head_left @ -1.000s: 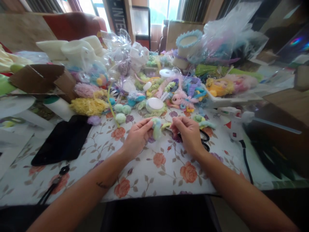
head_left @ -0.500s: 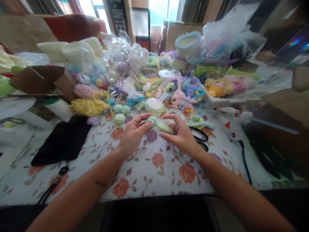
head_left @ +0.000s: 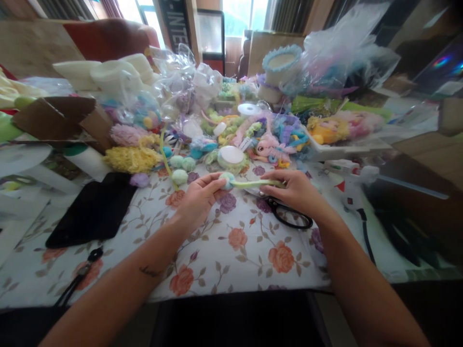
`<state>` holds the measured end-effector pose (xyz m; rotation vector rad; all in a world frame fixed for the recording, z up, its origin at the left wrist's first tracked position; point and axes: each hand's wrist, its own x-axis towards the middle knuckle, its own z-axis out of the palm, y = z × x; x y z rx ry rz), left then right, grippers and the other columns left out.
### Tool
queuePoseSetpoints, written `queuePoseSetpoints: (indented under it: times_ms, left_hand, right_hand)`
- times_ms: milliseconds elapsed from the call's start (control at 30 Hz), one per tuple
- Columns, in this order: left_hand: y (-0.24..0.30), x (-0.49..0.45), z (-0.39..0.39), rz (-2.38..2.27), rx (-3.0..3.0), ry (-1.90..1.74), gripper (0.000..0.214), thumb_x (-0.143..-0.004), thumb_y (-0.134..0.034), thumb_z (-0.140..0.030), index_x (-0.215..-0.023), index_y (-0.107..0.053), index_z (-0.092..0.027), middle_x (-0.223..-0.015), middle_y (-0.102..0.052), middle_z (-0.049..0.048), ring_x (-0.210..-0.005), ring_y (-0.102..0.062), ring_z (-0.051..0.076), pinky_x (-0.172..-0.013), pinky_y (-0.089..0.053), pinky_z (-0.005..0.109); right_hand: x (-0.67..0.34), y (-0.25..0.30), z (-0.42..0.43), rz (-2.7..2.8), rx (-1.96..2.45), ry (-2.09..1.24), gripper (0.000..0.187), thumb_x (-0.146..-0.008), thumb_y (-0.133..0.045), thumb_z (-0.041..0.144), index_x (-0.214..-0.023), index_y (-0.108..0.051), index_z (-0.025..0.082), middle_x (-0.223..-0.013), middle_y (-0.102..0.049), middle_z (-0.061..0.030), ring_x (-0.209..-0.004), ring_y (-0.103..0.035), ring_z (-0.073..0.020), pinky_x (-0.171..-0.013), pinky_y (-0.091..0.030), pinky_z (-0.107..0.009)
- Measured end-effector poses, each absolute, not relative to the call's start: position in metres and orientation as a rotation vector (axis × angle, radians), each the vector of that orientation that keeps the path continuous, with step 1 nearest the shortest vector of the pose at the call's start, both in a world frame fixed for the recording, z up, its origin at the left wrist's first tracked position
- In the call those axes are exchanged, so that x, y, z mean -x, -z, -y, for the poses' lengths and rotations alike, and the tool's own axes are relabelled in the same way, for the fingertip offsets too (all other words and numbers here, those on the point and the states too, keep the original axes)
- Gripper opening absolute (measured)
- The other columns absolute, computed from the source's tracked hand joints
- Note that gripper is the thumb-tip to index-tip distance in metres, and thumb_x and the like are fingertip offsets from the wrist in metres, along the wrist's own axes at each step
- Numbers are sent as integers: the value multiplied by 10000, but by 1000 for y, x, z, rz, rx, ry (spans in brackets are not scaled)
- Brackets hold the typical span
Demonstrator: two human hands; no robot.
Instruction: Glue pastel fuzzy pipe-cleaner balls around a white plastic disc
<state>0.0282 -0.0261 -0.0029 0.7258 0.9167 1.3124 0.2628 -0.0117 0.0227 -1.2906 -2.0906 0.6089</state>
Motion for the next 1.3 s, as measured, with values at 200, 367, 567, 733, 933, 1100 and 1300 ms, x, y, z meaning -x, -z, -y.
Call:
queuePoseSetpoints:
  times_ms: [200, 367, 567, 733, 933, 1100, 1300]
  left_hand:
    - [3, -31, 35, -897, -879, -1174, 256, -718, -808, -277, -922, -729, -144, -844, -722, 48, -713, -647, 123, -703, -518, 254]
    - [0, -33, 42, -919, -934, -1107, 300, -702, -822, -294, -956, -733, -163, -786, -707, 24, -630, -596, 94, -603, -468, 221]
    - [1, -35, 42, -970, -989, -1139, 282, -707, -814, -285, -953, -740, -168, -774, -698, 19, -616, -555, 92, -578, -432, 222]
    - [2, -35, 42, -990, -1003, -1134, 268, -708, -805, -294, -943, -743, -180, -733, -680, 5, -590, -529, 92, -564, -408, 232]
    - [1, -34, 43, -995, -1076, -1151, 254, -740, -774, -270, -978, -744, -186, -725, -665, 1, -585, -521, 98, -555, -397, 234]
    - [0, -35, 42, -978, -1033, -1154, 346, -772, -745, -274, -1106, -682, -210, -755, -638, -22, -602, -566, 96, -570, -432, 219]
    - [0, -36, 42, -1057, -1132, -1158, 238, -797, -726, -348, -971, -723, -186, -736, -647, 5, -600, -567, 112, -550, -432, 225]
  right_hand:
    - [-239, -21, 25, 2123, 1062, -640, 356, -806, -721, 397, -1103, -620, 227, -1124, -675, -72, -1021, -617, -242, -866, -470, -361]
    - [-218, -9, 33, 2069, 1095, -585, 170, -825, -695, 329, -860, -594, 198, -832, -657, -30, -788, -604, -181, -724, -456, -302]
    - [-216, 0, 35, 2051, 1148, -539, 64, -818, -604, 213, -756, -600, 199, -714, -620, -4, -658, -542, -143, -620, -401, -265]
    - [-212, -1, 38, 1960, 1225, -677, 64, -791, -572, 181, -731, -581, 198, -614, -562, 35, -553, -483, -107, -580, -372, -249]
    - [-211, -4, 35, 1715, 1216, -1217, 43, -790, -560, 224, -801, -523, 206, -543, -517, 79, -429, -434, -82, -471, -354, -219]
    - [-211, -1, 34, 1647, 1170, -1401, 245, -768, -676, 334, -905, -514, 211, -605, -569, 70, -440, -422, -74, -432, -326, -198]
    - [-211, 3, 36, 1715, 1136, -1259, 159, -782, -671, 316, -796, -584, 184, -642, -595, 28, -540, -496, -100, -497, -372, -216]
